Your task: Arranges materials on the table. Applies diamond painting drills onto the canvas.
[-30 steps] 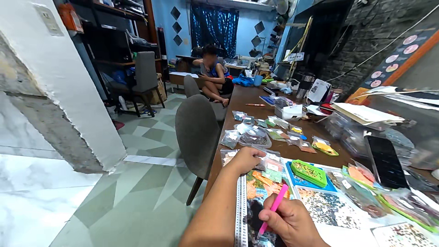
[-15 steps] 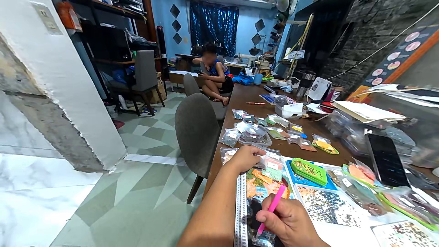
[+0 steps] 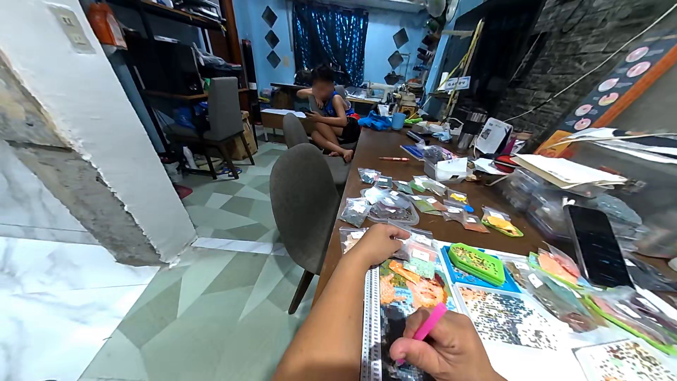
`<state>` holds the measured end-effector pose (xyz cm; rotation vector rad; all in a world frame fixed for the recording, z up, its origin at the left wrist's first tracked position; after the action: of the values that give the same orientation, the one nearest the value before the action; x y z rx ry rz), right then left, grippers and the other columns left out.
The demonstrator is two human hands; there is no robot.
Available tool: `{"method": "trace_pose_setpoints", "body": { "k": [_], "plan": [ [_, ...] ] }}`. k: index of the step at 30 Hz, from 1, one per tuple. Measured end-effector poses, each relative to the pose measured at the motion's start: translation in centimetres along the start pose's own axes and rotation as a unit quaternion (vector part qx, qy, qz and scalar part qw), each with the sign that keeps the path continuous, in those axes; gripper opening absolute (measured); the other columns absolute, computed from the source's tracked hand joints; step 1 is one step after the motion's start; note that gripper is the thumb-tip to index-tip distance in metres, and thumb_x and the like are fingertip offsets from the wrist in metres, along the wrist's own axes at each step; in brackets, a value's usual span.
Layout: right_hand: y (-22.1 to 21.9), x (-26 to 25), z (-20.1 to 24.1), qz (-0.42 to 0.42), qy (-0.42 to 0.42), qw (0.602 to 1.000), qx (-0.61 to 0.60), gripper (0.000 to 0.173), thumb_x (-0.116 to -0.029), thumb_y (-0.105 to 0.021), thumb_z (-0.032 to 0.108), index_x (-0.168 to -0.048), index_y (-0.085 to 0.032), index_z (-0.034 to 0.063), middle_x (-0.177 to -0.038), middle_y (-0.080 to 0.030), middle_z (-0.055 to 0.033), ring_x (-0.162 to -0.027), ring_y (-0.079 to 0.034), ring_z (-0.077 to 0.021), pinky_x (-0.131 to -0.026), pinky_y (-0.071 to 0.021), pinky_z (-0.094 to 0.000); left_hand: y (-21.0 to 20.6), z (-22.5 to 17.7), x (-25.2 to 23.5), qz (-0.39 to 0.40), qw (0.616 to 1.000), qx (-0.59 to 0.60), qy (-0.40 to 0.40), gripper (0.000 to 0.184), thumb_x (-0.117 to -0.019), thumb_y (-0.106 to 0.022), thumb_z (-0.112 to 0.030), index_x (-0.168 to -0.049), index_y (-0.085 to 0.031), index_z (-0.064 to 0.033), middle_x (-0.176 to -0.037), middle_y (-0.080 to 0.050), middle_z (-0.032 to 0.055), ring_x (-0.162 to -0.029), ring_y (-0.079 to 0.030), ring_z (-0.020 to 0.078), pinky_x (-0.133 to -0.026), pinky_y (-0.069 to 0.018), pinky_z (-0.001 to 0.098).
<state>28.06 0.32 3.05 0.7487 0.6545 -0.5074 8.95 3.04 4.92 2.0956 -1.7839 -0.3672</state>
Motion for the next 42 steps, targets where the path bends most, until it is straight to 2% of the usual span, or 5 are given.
{"method": "trace_pose_setpoints", "body": {
  "k": [16,21,26,34,42],
  "plan": [
    [-0.7,0.1,0.2,-0.019,0.004,1.000,0.012,0.044,-0.0974,-0.069,0.037,-0.073,-0.057,0.0021,-0.057,-0.055,-0.0055,-0.053,-0.051,-0.0041,-0.053,-0.0419,-0.0158,0.0,-0.2,0.2,-0.002,1.000,0.001,0.014,0.027,-0.1050,-0.053,-0.006,-0.129,-0.066,-0.0031,-0.124,-0.066,0.0160,-0.103,-0.063,0.0237,-0.090,-0.0504,0.0427],
    [0.1,0.0,-0.2,-0.066,-0.125,0.983,-0.116,0.033,-0.1025,-0.058,0.042,-0.085,-0.062,0.0136,-0.065,-0.059,0.0103,-0.056,-0.055,0.0086,-0.051,-0.0473,-0.0098,0.0,-0.2,0.2,-0.003,1.000,0.012,0.017,0.027,-0.1044,-0.053,-0.005,-0.128,-0.067,-0.0030,-0.122,-0.066,0.0154,-0.101,-0.063,0.0220,-0.090,-0.0507,0.0409],
    [1.6,-0.3,-0.5,0.050,-0.203,0.950,-0.231,0.026,-0.1067,-0.051,0.038,-0.104,-0.066,0.0169,-0.086,-0.070,0.0097,-0.074,-0.066,0.0016,-0.065,-0.0557,-0.0169,0.0,0.0,0.2,-0.003,1.000,0.003,0.000,0.028,-0.1041,-0.052,-0.005,-0.128,-0.066,-0.0018,-0.122,-0.066,0.0168,-0.102,-0.064,0.0242,-0.090,-0.0509,0.0429],
    [1.4,0.4,0.5,0.075,-0.037,0.996,-0.014,0.043,-0.1101,-0.036,0.041,-0.096,-0.053,0.0042,-0.072,-0.058,-0.0070,-0.064,-0.059,-0.0040,-0.061,-0.0495,-0.0169,0.0,-0.1,0.2,-0.002,1.000,0.002,0.004,0.028,-0.1045,-0.052,-0.005,-0.129,-0.066,-0.0023,-0.124,-0.066,0.0170,-0.105,-0.064,0.0248,-0.092,-0.0503,0.0433],
    [0.9,0.5,0.6,0.102,0.010,0.995,0.006,0.041,-0.1111,-0.035,0.037,-0.095,-0.054,0.0045,-0.076,-0.058,-0.0091,-0.070,-0.060,-0.0090,-0.068,-0.0507,-0.0182,-0.1,0.1,0.0,0.000,1.000,0.008,0.007,0.028,-0.1045,-0.052,-0.005,-0.129,-0.066,-0.0029,-0.121,-0.066,0.0168,-0.100,-0.063,0.0233,-0.088,-0.0508,0.0414]
  ]
}}
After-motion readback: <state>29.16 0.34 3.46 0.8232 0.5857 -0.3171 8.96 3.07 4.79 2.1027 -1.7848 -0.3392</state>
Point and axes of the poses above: each hand's wrist, its own x-axis away from the middle knuckle, its own y-axis out of the back of the hand, z = x × y, the point moved 1 cm from there along -x, towards the middle knuckle
